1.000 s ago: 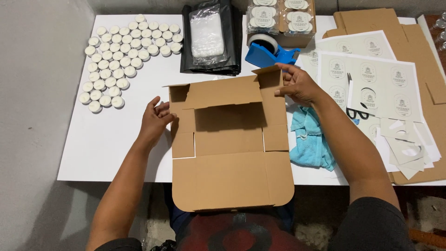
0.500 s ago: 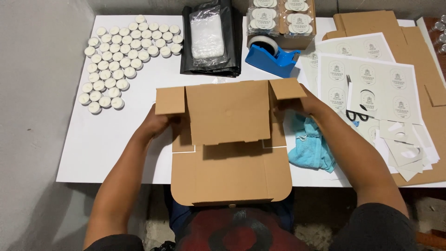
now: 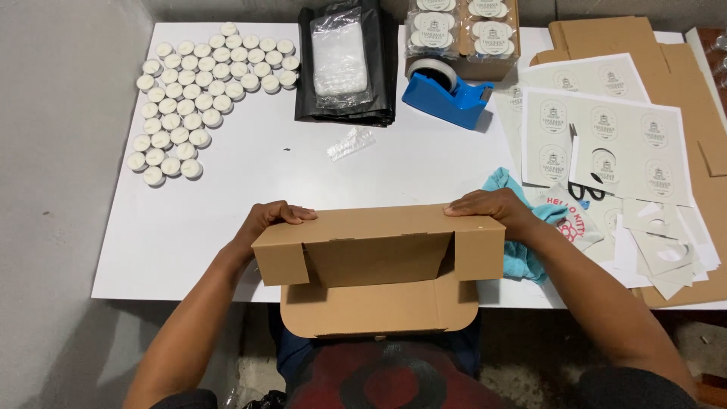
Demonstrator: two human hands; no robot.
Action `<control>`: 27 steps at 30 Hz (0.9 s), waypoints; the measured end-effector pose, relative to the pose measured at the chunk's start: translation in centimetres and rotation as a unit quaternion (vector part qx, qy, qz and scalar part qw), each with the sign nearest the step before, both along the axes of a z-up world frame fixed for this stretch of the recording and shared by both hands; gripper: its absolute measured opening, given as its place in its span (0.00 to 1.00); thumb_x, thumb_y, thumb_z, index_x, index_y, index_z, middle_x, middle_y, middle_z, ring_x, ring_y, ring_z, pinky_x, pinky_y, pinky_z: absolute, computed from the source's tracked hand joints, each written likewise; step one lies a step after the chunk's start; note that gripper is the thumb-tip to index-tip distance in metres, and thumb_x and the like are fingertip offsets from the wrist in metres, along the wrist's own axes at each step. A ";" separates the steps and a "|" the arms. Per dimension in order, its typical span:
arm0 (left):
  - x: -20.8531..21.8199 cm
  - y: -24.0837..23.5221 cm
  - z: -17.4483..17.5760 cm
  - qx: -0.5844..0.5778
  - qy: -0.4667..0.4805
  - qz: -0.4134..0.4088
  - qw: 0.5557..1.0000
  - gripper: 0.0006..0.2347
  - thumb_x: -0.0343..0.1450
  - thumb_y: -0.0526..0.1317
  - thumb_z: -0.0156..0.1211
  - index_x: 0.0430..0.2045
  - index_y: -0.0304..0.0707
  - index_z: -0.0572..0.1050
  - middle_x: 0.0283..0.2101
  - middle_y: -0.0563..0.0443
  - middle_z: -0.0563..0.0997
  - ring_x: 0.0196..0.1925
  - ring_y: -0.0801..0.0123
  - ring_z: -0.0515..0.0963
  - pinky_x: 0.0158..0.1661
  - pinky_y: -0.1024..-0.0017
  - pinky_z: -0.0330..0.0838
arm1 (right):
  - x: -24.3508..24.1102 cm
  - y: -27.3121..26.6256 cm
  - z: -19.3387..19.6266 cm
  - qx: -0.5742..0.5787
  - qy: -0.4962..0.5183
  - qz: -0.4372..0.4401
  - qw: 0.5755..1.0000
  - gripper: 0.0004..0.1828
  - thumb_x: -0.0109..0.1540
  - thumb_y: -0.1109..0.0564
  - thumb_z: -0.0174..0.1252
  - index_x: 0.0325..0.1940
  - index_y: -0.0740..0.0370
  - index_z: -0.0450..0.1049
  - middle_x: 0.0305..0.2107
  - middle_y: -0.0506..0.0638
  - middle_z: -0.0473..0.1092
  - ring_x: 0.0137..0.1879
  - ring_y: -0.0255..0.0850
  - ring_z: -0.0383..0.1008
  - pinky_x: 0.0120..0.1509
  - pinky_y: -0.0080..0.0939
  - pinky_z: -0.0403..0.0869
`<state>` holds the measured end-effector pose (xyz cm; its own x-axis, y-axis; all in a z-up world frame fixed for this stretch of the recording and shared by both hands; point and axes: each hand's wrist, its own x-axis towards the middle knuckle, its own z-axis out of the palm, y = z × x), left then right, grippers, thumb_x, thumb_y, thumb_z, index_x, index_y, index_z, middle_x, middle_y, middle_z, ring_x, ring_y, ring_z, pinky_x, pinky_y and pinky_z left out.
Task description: The person folds a flat cardboard sheet into a small box, then places several individually wrapped white items into the box. The person closes the box flaps and sets the finished box aside.
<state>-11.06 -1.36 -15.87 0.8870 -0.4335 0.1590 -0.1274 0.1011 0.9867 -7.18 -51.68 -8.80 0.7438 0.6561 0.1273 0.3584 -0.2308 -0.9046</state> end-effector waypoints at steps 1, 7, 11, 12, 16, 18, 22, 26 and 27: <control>0.0 0.1 -0.1 0.000 0.000 -0.001 1.000 0.12 0.59 0.32 0.76 0.30 0.28 0.79 0.46 0.34 0.86 0.58 0.45 0.80 0.64 0.46 0.63 | -0.2 -0.1 -0.3 0.000 0.000 -0.001 1.000 0.20 0.53 0.59 0.72 0.51 0.60 0.83 0.47 0.56 0.82 0.58 0.57 0.79 0.66 0.60 0.72; -0.2 -0.1 -0.1 -0.016 -0.006 0.000 1.000 0.11 0.61 0.31 0.74 0.31 0.25 0.78 0.46 0.31 0.85 0.59 0.42 0.79 0.60 0.46 0.69 | -0.7 -0.1 -0.6 0.021 -0.002 -0.013 1.000 0.23 0.55 0.58 0.71 0.55 0.57 0.81 0.50 0.55 0.80 0.61 0.57 0.77 0.68 0.63 0.70; -0.2 0.0 -0.6 -0.027 0.001 0.004 1.000 0.11 0.61 0.30 0.74 0.31 0.24 0.78 0.46 0.31 0.85 0.59 0.41 0.79 0.58 0.47 0.71 | -0.3 -0.4 -1.2 0.022 0.024 -0.007 0.999 0.24 0.54 0.59 0.72 0.54 0.60 0.81 0.51 0.57 0.80 0.61 0.58 0.76 0.68 0.65 0.69; 0.0 0.1 -0.8 -0.027 0.002 0.002 1.000 0.11 0.60 0.30 0.74 0.32 0.24 0.78 0.46 0.31 0.85 0.59 0.42 0.79 0.58 0.47 0.71 | -0.1 -0.6 -1.6 0.024 0.033 -0.007 0.999 0.24 0.53 0.59 0.72 0.54 0.60 0.81 0.50 0.58 0.80 0.61 0.59 0.76 0.68 0.66 0.69; -0.2 -0.2 0.2 0.007 0.026 0.010 1.000 0.12 0.62 0.31 0.73 0.35 0.23 0.78 0.49 0.29 0.84 0.59 0.43 0.78 0.56 0.51 0.73 | 0.0 -0.1 -0.6 0.017 0.041 -0.017 0.999 0.23 0.53 0.59 0.73 0.53 0.60 0.82 0.49 0.56 0.81 0.59 0.54 0.79 0.65 0.59 0.72; 0.1 -0.3 0.2 0.025 0.055 0.033 0.998 0.16 0.62 0.36 0.74 0.37 0.23 0.77 0.50 0.31 0.84 0.57 0.49 0.80 0.53 0.56 0.74 | 0.5 -0.1 -0.7 -0.011 0.059 -0.050 0.997 0.20 0.53 0.62 0.72 0.50 0.63 0.83 0.48 0.58 0.81 0.57 0.54 0.80 0.64 0.60 0.74; 0.4 0.7 -0.6 0.105 0.052 0.070 0.991 0.15 0.63 0.35 0.72 0.39 0.23 0.78 0.49 0.30 0.84 0.55 0.45 0.81 0.51 0.53 0.75 | 2.2 0.5 -0.5 -0.038 0.050 -0.084 0.994 0.21 0.54 0.62 0.71 0.51 0.65 0.81 0.47 0.60 0.80 0.56 0.56 0.79 0.63 0.61 0.73; 1.2 0.9 -1.4 0.163 0.085 0.180 0.966 0.14 0.67 0.35 0.70 0.43 0.28 0.78 0.46 0.33 0.84 0.49 0.48 0.83 0.48 0.55 0.76 | 3.4 1.7 -0.5 -0.094 0.032 -0.164 0.981 0.22 0.56 0.63 0.69 0.54 0.69 0.79 0.47 0.64 0.78 0.54 0.61 0.78 0.61 0.63 0.73; 1.5 0.7 -1.5 0.099 0.125 0.236 0.959 0.12 0.70 0.37 0.70 0.44 0.33 0.78 0.45 0.38 0.84 0.46 0.57 0.84 0.48 0.63 0.77 | 3.6 2.2 -0.6 -0.113 0.026 -0.189 0.975 0.22 0.57 0.63 0.68 0.55 0.70 0.78 0.46 0.66 0.77 0.53 0.62 0.78 0.60 0.64 0.73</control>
